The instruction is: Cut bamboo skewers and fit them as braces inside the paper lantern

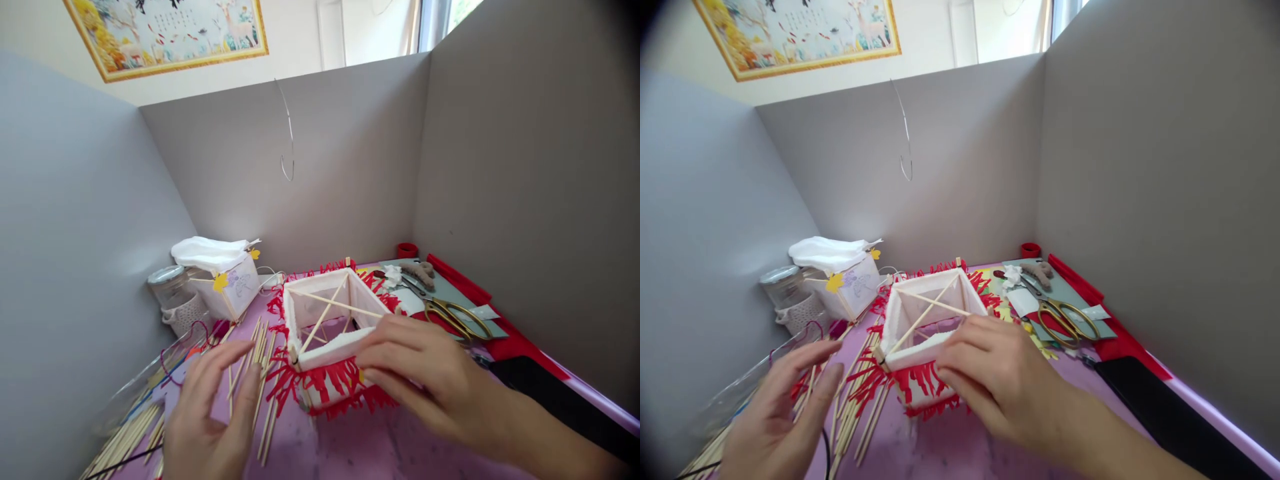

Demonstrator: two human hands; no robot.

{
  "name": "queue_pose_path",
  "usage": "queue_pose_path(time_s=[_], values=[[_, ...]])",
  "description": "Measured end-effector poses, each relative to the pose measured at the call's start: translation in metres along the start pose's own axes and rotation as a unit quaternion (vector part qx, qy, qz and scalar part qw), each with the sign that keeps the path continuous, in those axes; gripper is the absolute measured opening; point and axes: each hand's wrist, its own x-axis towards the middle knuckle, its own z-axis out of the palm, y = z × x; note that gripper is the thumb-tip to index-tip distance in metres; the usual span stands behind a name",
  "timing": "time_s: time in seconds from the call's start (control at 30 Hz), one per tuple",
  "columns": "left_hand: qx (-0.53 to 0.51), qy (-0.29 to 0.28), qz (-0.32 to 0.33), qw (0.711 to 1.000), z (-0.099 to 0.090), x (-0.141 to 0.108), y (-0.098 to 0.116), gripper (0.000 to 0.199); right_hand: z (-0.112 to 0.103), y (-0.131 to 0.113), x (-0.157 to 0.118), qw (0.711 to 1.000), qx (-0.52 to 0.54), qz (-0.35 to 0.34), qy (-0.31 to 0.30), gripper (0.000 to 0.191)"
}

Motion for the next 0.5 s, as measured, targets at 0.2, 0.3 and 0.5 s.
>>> queue_pose_path(time_s=[0.2, 0.3, 0.5], values=[[0.080, -0.157, -0.083, 0.981, 0.007, -0.026, -0.029, 0.020, 0.014, -0.015, -0.034, 0.999, 0.001, -0.042, 0.008, 0.019], [0.182, -0.335, -0.105, 0.918, 0.028, -0.048, -0.026, 0.023, 0.032, -0.019, -0.044, 0.999, 0.008, -0.045, -0.016, 0.026], [0.255, -0.358, -0.111, 0.892, 0.029, -0.040, -0.015, 0.031, 0.071, -0.017, -0.064, 0.994, 0.005, -0.060, -0.088, 0.020]])
